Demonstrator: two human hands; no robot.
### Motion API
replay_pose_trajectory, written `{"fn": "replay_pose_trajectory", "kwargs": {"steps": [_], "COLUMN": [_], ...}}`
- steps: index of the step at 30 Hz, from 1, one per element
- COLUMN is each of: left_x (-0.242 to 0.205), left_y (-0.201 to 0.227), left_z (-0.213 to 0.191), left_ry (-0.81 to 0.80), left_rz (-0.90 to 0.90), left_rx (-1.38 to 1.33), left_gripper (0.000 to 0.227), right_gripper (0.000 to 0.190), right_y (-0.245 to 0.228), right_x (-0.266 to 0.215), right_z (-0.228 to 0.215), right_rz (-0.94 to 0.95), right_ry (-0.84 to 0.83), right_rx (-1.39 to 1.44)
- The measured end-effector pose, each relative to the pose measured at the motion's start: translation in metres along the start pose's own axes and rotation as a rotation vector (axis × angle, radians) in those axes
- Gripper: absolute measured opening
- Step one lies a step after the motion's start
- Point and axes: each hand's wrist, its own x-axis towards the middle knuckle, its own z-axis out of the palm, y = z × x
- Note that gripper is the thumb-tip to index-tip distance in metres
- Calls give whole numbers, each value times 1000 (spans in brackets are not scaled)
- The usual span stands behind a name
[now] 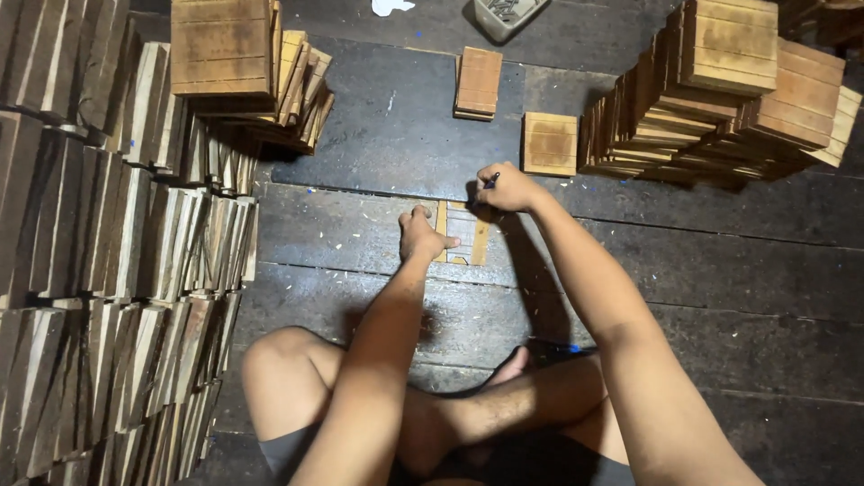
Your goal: The person is using a pen to mark lines on small wooden blocks, likely for cutting or assembly reference.
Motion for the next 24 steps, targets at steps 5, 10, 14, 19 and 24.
{"fn": "replay_pose_trajectory", "kwargs": {"steps": [5, 10, 14, 19, 24], "left_x": [4, 10, 15, 5, 2], "left_y": [-2, -2, -2, 0, 0], "left_z": [3, 6, 8, 3, 4], "left_ry": [-16, -27, -37, -36, -15], "left_rz": [-7, -25, -19, -9, 17], "left_rx": [22, 62, 74, 73, 67], "left_gripper": [76, 72, 71, 70, 72], "right_gripper": [8, 6, 7, 9, 11], "right_y": [-17, -29, -8, 0, -9], "right_x": [-19, -32, -32, -37, -44], "right_z": [-1, 15, 49, 65, 4], "right_rz": [87, 125, 75, 111, 156], "right_ry": [27, 99, 298, 409, 185], "right_rx": [283, 594, 651, 587, 385]}}
